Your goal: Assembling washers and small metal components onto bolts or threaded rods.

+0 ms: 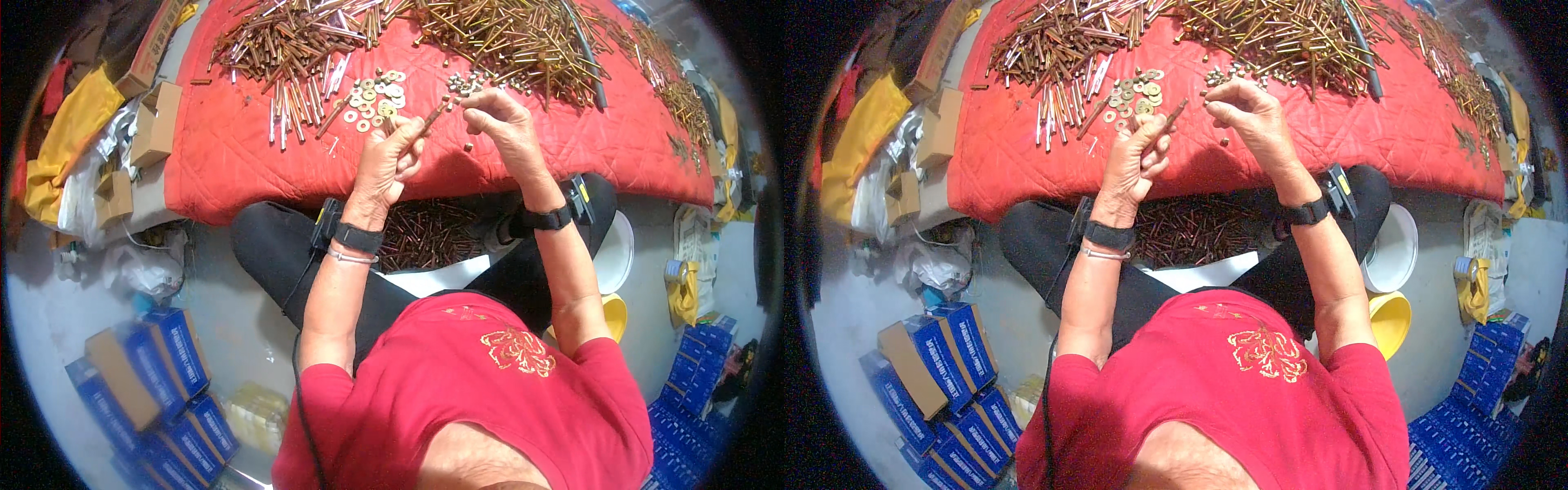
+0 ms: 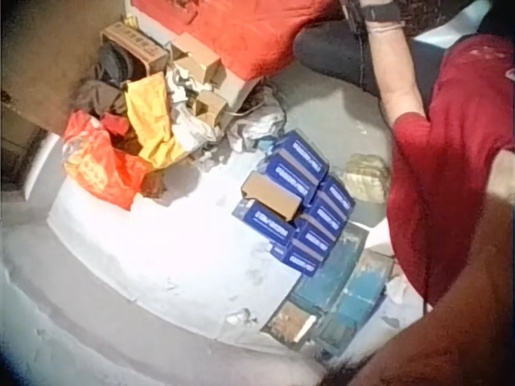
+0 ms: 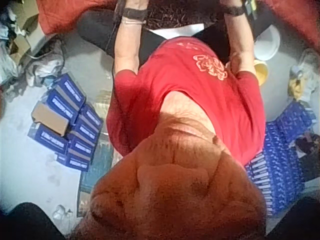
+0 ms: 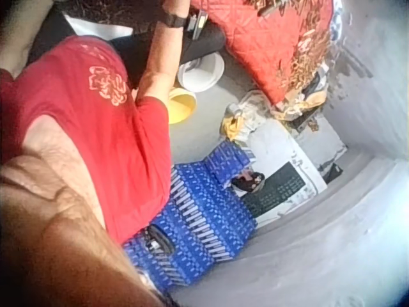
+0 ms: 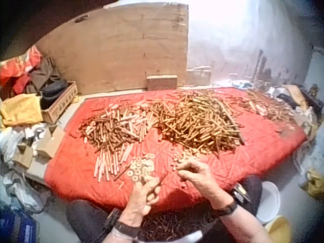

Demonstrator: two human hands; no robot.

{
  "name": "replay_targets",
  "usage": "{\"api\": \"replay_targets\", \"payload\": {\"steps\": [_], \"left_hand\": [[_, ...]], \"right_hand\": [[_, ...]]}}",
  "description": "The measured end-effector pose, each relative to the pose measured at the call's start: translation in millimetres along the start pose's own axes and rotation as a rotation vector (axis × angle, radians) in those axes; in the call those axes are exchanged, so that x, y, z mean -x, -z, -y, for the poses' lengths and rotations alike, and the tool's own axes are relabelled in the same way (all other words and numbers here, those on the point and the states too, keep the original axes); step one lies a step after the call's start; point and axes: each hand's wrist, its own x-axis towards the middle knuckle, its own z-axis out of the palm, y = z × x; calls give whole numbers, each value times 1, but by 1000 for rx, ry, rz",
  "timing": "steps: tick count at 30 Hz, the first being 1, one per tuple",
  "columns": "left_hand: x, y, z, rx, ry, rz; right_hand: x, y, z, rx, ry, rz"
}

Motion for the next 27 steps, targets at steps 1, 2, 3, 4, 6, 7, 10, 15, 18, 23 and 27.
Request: {"api": "replay_targets", "payload": {"steps": [1,2,3,4,6,7,10,15,18,23,27], "left_hand": [[2,0,1,-32,56,-6],[5,-1,3,-29,55,-10],[8,-1,5,-35,75,7],[10,-1,7,-40,96,23],[14,-4,6,-67,97,5],[15,-5,6,-84,108,13],[16,-5,1,-97,174,46],[19,-7,-2,-41,261,77],[23,-8,-4,-30,295,91],[30,-18,-5,-206,238,58],[32,-20,-5,-360,164,17]], "right_hand": [[3,0,0,-44,34,26],[7,-1,0,-44,32,30],[11,-2,-1,-60,7,48],[14,-2,-2,-77,-19,66],[18,-2,-4,-108,-23,71],[21,-1,-4,-75,52,81],[21,2,-3,59,220,106],[21,6,3,194,347,174],[24,5,7,220,343,176],[33,13,12,261,3,272],[36,13,13,431,-107,307]]}}
